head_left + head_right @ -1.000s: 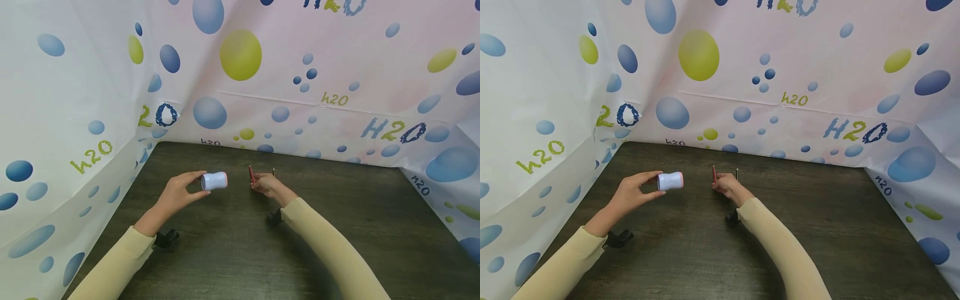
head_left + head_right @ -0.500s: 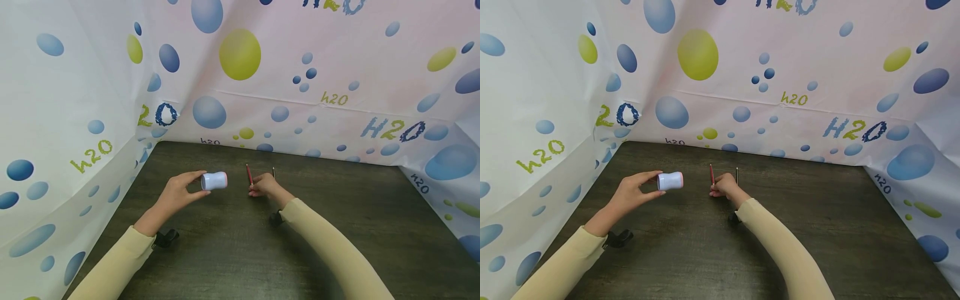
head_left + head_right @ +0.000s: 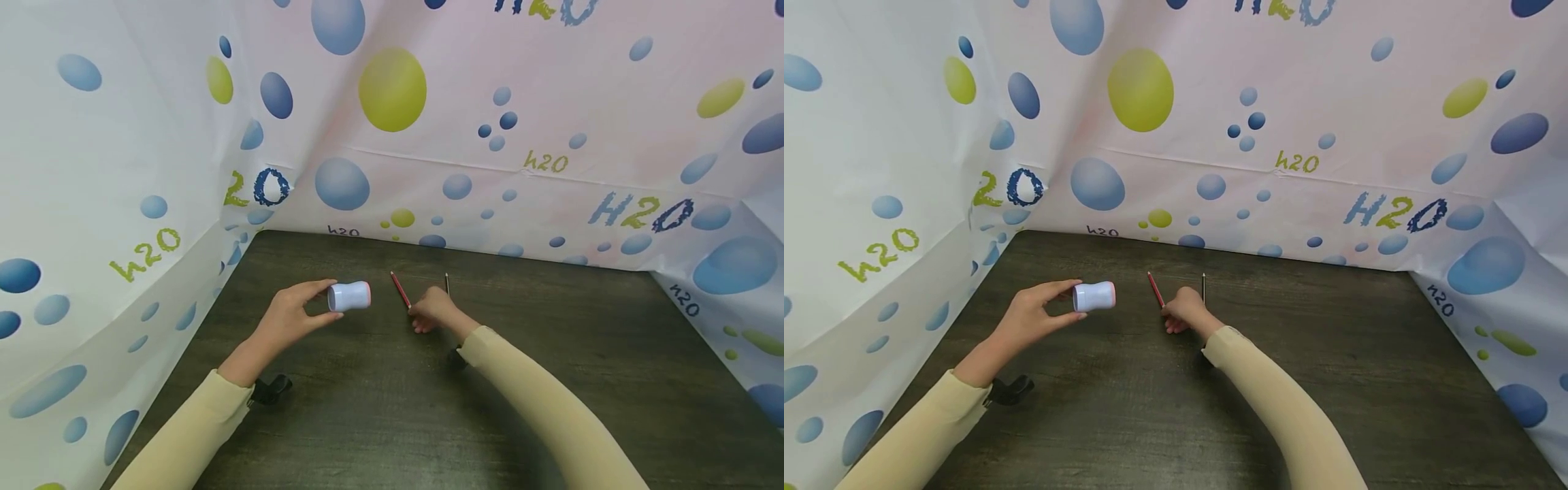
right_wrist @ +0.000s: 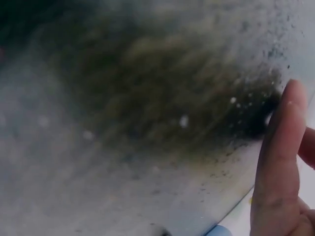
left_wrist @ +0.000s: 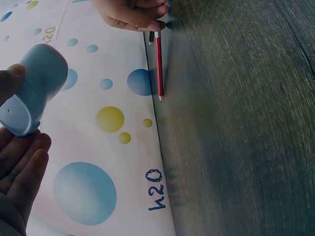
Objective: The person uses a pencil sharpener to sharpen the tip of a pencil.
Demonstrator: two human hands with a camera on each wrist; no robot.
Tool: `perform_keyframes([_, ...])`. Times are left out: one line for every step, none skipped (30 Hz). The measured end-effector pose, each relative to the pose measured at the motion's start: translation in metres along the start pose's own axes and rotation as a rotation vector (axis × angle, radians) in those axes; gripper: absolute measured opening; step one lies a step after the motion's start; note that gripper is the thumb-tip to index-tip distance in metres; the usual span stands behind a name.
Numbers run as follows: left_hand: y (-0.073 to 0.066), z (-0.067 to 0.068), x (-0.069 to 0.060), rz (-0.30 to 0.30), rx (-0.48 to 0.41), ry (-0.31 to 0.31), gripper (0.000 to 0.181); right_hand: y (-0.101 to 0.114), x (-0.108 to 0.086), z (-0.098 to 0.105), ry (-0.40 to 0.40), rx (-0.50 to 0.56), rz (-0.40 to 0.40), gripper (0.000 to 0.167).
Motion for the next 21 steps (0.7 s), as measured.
perform_keyframes([0.0000, 0.0001, 0.0000, 0.002, 0.000, 0.001, 0.055, 0.0005, 0.0004, -0.0007, -0.002, -0.029, 0.000, 0.022])
perform_keyframes([0.0001, 0.0002, 0.0000, 0.003, -0.002, 0.002, 0.055, 0.0011, 0.0010, -0.0014, -0.003, -0.054, 0.001, 0.022])
perform_keyframes([0.0001, 0.0002, 0.0001, 0.003, -0.004, 0.004, 0.055, 0.0016, 0.0017, -0.0020, -0.004, -0.077, 0.000, 0.023])
perform_keyframes([0.0003, 0.0002, 0.0001, 0.005, -0.005, 0.005, 0.055, 0.0021, 0.0024, -0.0026, -0.005, -0.092, -0.001, 0.023])
perform_keyframes([0.0006, 0.0000, 0.0001, 0.005, -0.006, 0.006, 0.055, 0.0026, 0.0032, -0.0031, -0.005, -0.101, -0.004, 0.023])
perform_keyframes([0.0009, -0.0002, 0.0001, 0.005, -0.006, 0.008, 0.055, 0.0027, 0.0040, -0.0036, -0.005, -0.108, -0.007, 0.023])
perform_keyframes([0.0012, -0.0004, 0.0001, 0.003, -0.007, 0.007, 0.055, 0.0026, 0.0047, -0.0040, -0.005, -0.108, -0.009, 0.024])
perform_keyframes([0.0015, -0.0006, 0.0001, 0.001, -0.008, 0.007, 0.055, 0.0026, 0.0048, -0.0043, -0.007, -0.108, -0.010, 0.024])
perform_keyframes([0.0020, -0.0008, 0.0001, -0.001, -0.008, 0.005, 0.055, 0.0026, 0.0051, -0.0045, -0.010, -0.105, -0.011, 0.024])
perform_keyframes([0.0024, -0.0010, 0.0001, -0.003, -0.008, 0.003, 0.055, 0.0026, 0.0053, -0.0046, -0.012, -0.102, -0.012, 0.024])
perform_keyframes([0.0027, -0.0011, 0.0002, -0.006, -0.008, 0.001, 0.055, 0.0024, 0.0055, -0.0048, -0.015, -0.102, -0.011, 0.025])
perform_keyframes([0.0029, -0.0012, 0.0002, -0.008, -0.009, -0.001, 0.055, 0.0024, 0.0056, -0.0051, -0.017, -0.100, -0.011, 0.025])
perform_keyframes([0.0030, -0.0012, 0.0002, -0.009, -0.008, -0.001, 0.055, 0.0025, 0.0055, -0.0053, -0.020, -0.097, -0.011, 0.025])
perform_keyframes([0.0031, -0.0012, 0.0001, -0.009, -0.007, 0.000, 0.055, 0.0026, 0.0053, -0.0056, -0.022, -0.096, -0.010, 0.025])
perform_keyframes([0.0030, -0.0012, 0.0001, -0.009, -0.008, 0.000, 0.055, 0.0025, 0.0059, -0.0060, -0.023, -0.097, -0.010, 0.025])
perform_keyframes([0.0030, -0.0011, 0.0001, -0.008, -0.008, 0.002, 0.055, 0.0027, 0.0059, -0.0064, -0.024, -0.101, -0.009, 0.025])
perform_keyframes([0.0029, -0.0011, 0.0000, -0.007, -0.008, 0.004, 0.055, 0.0029, 0.0060, -0.0067, -0.026, -0.104, -0.008, 0.025])
perform_keyframes([0.0029, -0.0012, 0.0000, -0.006, -0.010, 0.006, 0.055, 0.0031, 0.0061, -0.0072, -0.027, -0.106, -0.009, 0.025])
perform_keyframes([0.0029, -0.0013, 0.0000, -0.004, -0.011, 0.008, 0.055, 0.0031, 0.0063, -0.0074, -0.030, -0.110, -0.009, 0.026])
perform_keyframes([0.0029, -0.0014, -0.0001, -0.003, -0.013, 0.009, 0.055, 0.0032, 0.0065, -0.0077, -0.032, -0.116, -0.008, 0.027])
perform_keyframes([0.0030, -0.0016, -0.0002, -0.002, -0.014, 0.010, 0.055, 0.0032, 0.0068, -0.0081, -0.034, -0.121, -0.011, 0.027])
Point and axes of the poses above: each hand's wrist, its own x-axis towards the middle knuckle, its own z-axis out of the back of the hand, y = z × x, the point moved 3 cm from there along x, towards the middle knuckle, and after that the axes turned 6 degrees about y, right-handed, at the moved point
